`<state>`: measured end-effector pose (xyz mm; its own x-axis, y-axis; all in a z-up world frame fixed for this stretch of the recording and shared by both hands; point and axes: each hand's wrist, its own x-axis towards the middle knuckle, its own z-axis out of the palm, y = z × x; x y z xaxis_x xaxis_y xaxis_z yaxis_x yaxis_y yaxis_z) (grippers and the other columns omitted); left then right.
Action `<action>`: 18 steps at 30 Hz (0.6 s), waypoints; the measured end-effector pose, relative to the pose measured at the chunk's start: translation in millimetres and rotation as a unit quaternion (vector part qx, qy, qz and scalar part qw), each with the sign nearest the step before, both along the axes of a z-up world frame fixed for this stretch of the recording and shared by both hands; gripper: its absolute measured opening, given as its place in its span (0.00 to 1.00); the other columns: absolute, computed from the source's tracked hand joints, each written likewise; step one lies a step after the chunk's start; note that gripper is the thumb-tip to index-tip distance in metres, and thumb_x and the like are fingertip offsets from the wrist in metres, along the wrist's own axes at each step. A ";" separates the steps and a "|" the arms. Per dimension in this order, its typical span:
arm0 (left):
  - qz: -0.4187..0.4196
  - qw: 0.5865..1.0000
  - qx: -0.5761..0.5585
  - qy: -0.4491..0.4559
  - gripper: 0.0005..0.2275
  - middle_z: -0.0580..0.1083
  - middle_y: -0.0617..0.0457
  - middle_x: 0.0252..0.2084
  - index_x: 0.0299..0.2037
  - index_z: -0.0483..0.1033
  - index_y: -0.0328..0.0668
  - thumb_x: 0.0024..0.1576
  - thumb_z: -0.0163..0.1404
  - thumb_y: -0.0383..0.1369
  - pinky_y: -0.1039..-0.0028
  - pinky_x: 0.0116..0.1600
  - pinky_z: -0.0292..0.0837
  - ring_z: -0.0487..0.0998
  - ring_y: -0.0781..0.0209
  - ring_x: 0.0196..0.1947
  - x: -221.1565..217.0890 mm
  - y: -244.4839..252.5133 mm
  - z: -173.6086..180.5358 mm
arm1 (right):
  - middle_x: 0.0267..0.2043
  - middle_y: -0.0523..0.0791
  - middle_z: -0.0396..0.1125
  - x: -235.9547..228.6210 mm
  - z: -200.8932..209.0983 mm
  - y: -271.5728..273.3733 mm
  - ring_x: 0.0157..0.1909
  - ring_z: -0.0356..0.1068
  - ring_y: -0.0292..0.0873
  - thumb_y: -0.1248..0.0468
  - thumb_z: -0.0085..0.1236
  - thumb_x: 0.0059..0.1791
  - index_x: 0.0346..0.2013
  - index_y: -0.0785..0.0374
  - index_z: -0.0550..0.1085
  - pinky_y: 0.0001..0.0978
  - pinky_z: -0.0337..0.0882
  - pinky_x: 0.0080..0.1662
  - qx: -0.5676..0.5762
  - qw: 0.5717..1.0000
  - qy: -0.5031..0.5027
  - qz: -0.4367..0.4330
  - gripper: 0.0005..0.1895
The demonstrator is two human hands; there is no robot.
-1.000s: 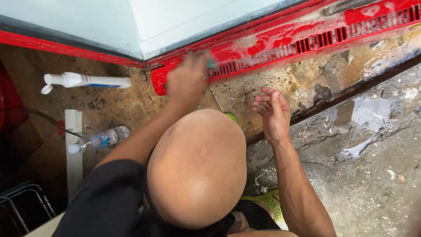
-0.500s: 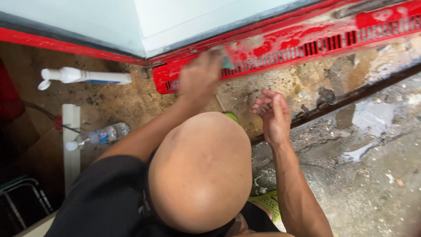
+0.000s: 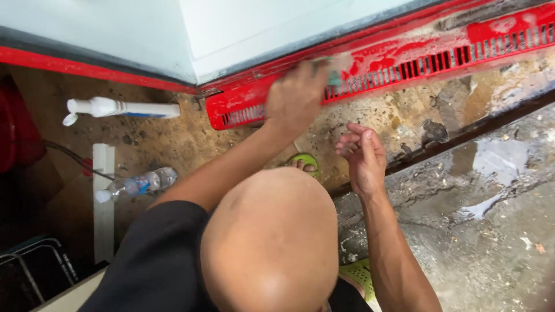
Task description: Scrubbing the red base of a commercial refrigerator with a cloth and cleaning solution
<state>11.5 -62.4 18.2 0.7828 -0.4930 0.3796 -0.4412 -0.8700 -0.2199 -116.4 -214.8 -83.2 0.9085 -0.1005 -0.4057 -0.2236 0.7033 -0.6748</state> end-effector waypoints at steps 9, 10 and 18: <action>0.069 0.997 0.046 0.002 0.09 0.70 0.55 0.33 0.46 0.78 0.48 0.56 0.49 0.32 0.66 0.22 0.75 0.79 0.58 0.23 -16.9 64.7 -17.7 | 0.36 0.49 0.76 4.2 8.4 -12.5 0.38 0.78 0.42 0.48 0.46 0.58 0.55 0.64 0.73 0.33 0.81 0.41 0.001 1.000 0.005 -0.029 0.24; 0.068 0.997 0.044 0.003 0.09 0.70 0.55 0.33 0.46 0.78 0.48 0.56 0.49 0.32 0.66 0.22 0.75 0.79 0.58 0.23 -7.0 37.5 -28.3 | 0.36 0.49 0.76 4.7 6.1 -13.2 0.38 0.78 0.42 0.48 0.46 0.58 0.55 0.64 0.73 0.33 0.81 0.41 0.000 1.000 0.006 -0.031 0.24; -0.017 0.996 0.065 0.062 0.14 0.74 0.50 0.37 0.56 0.65 0.47 0.61 0.51 0.30 0.74 0.11 0.64 0.69 0.68 0.14 14.8 -52.3 4.7 | 0.34 0.45 0.72 4.2 29.4 -11.3 0.36 0.73 0.41 0.49 0.53 0.55 0.50 0.64 0.75 0.34 0.76 0.40 0.001 1.000 -0.005 -0.003 0.22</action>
<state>26.3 -114.7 22.9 0.8017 -0.5589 0.2120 -0.5006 -0.8216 -0.2727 -112.2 -226.1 -53.7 0.9116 -0.1054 -0.3974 -0.2128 0.7061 -0.6754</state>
